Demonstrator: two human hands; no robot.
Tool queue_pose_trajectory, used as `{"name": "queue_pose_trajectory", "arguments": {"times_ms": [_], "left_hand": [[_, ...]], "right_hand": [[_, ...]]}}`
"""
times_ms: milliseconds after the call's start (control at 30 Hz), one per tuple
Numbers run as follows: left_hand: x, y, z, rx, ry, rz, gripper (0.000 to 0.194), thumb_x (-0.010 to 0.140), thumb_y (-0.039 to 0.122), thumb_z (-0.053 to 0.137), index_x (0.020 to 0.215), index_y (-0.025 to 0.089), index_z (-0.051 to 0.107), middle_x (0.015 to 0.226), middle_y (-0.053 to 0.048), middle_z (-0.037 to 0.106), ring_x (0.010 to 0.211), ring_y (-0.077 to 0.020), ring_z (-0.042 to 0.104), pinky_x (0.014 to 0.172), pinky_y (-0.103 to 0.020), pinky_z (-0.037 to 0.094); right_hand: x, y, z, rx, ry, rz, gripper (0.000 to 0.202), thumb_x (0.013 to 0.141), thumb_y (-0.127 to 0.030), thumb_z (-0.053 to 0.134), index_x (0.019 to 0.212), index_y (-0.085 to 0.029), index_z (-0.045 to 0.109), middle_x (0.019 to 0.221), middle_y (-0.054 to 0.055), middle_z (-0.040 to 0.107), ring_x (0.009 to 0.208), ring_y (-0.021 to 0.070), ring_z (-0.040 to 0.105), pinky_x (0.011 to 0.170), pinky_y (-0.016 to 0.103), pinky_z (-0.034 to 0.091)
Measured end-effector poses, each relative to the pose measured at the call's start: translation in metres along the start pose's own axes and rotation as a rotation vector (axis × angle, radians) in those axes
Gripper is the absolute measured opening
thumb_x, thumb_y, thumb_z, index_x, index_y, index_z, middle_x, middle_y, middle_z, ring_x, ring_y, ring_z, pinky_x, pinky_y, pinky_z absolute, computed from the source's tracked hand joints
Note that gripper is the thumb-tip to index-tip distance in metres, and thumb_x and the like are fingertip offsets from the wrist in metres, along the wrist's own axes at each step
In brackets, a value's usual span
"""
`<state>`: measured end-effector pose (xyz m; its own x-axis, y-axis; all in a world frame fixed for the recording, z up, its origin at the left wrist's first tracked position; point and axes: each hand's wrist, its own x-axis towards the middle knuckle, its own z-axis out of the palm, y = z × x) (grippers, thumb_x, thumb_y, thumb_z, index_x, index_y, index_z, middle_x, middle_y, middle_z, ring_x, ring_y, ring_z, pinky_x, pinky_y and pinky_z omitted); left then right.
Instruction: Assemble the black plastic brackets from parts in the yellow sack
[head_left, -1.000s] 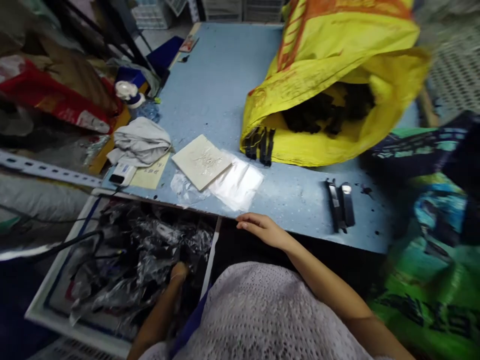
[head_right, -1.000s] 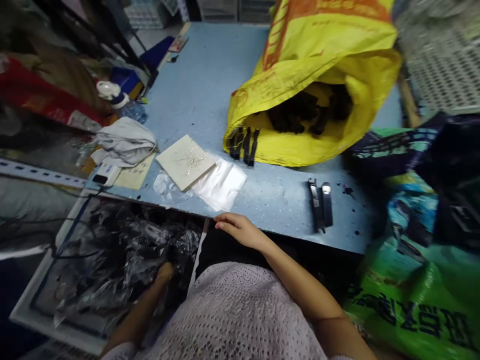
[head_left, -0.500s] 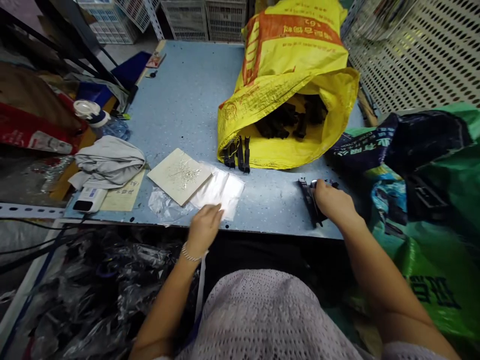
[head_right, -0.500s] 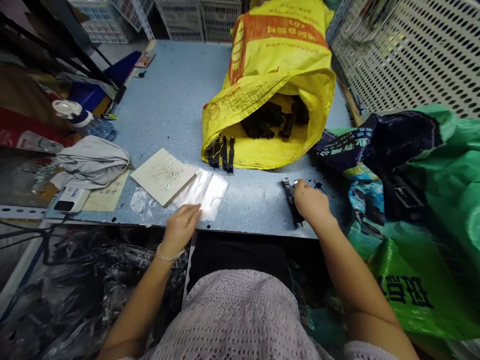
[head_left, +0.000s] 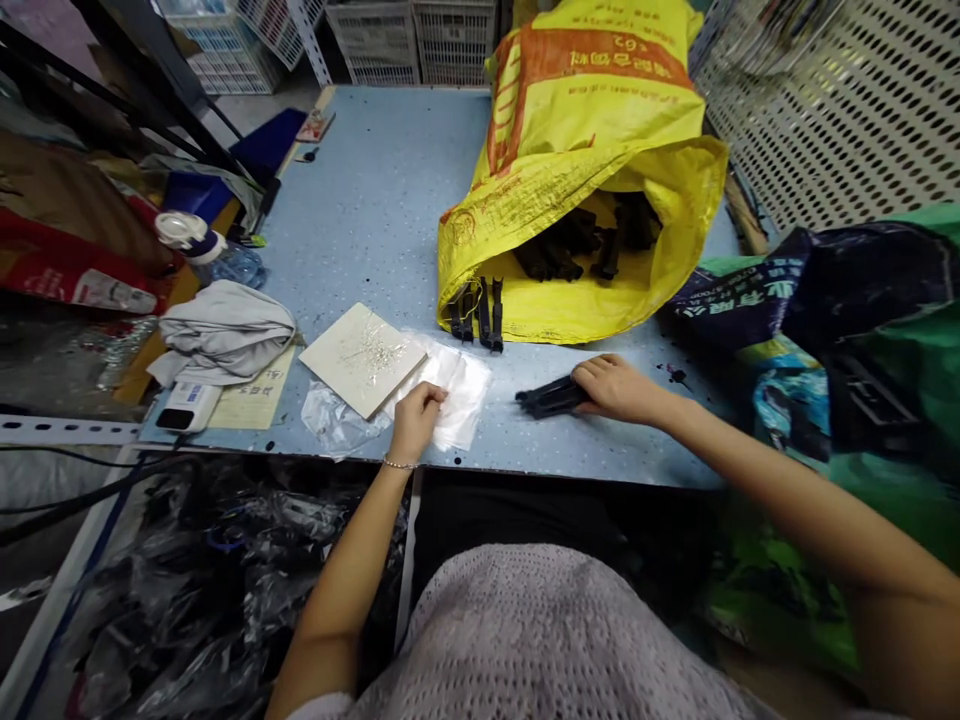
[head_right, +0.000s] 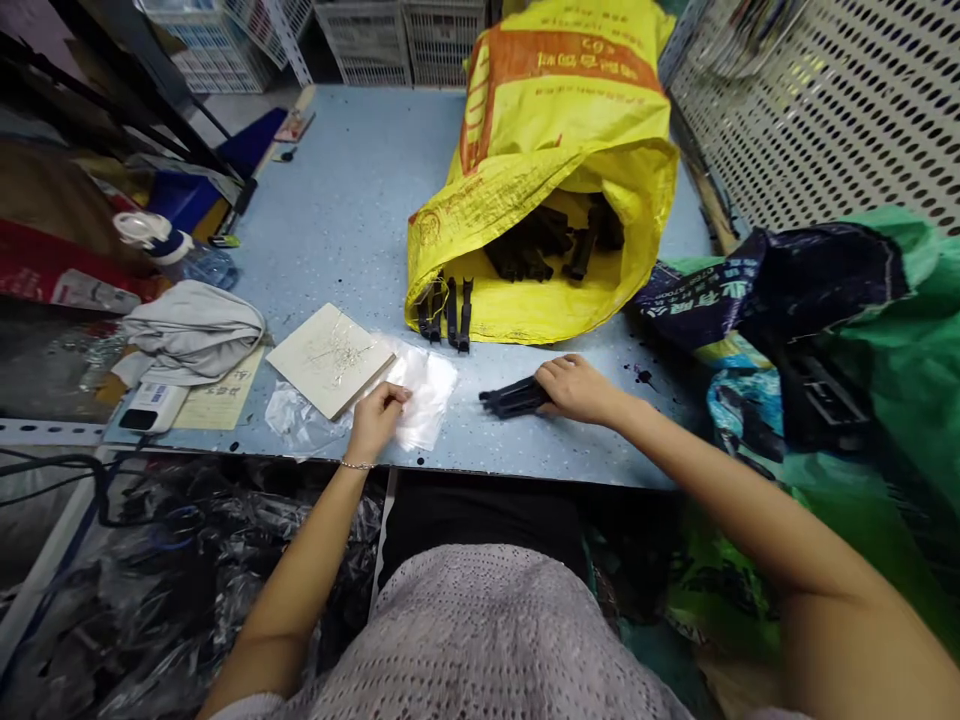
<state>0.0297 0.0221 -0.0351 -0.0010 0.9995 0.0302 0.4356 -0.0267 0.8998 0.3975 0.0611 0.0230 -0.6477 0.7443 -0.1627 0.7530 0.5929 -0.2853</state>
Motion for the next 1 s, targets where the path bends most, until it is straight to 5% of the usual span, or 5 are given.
{"name": "queue_pose_trajectory", "arguments": {"times_ms": [167,300,500,867,1000], "left_hand": [[-0.003,-0.003,0.007,0.088,-0.086,0.147,0.033,0.082,0.013,0.055,0.112,0.018,0.067,0.117,-0.009,0.067,0.086,-0.0161,0.067,0.081,-0.032,0.056],[-0.003,-0.008,0.001,0.177,-0.080,0.120,0.053,0.079,0.009,0.056,0.131,0.017,0.057,0.128,-0.013,0.060,0.072,-0.0121,0.065,0.074,-0.029,0.057],[-0.013,0.004,-0.014,0.472,-0.001,0.286,0.067,0.081,0.003,0.049,0.146,0.017,0.041,0.148,-0.016,0.043,0.129,-0.0268,0.052,0.101,-0.037,0.050],[0.000,-0.002,-0.011,-0.117,-0.138,0.037,0.065,0.076,0.017,0.067,0.138,0.016,0.049,0.123,-0.013,0.063,0.079,-0.0135,0.066,0.071,-0.025,0.054],[-0.002,0.002,-0.015,0.161,-0.130,0.068,0.061,0.080,0.009,0.056,0.139,0.020,0.048,0.137,-0.014,0.054,0.069,-0.0096,0.062,0.076,-0.030,0.056]], "right_hand": [[0.026,-0.077,0.022,0.703,0.095,0.100,0.045,0.092,-0.049,0.052,0.125,-0.019,0.040,0.100,0.008,0.062,0.080,0.0205,0.061,0.071,0.033,0.048],[0.040,-0.115,0.032,0.531,0.029,0.158,0.060,0.085,-0.036,0.061,0.138,-0.019,0.037,0.114,0.013,0.059,0.095,0.0265,0.060,0.081,0.037,0.047],[0.046,-0.131,0.028,0.205,0.008,0.137,0.065,0.083,-0.032,0.060,0.143,-0.018,0.041,0.121,0.018,0.057,0.104,0.0332,0.057,0.084,0.041,0.046],[0.045,-0.124,0.026,0.992,-0.100,0.152,0.046,0.090,-0.044,0.053,0.128,-0.019,0.055,0.112,0.010,0.066,0.093,0.0247,0.065,0.079,0.037,0.052],[0.038,-0.125,0.029,0.693,0.080,0.319,0.051,0.086,-0.042,0.059,0.131,-0.020,0.054,0.124,0.012,0.063,0.108,0.0300,0.061,0.091,0.042,0.047]]}}
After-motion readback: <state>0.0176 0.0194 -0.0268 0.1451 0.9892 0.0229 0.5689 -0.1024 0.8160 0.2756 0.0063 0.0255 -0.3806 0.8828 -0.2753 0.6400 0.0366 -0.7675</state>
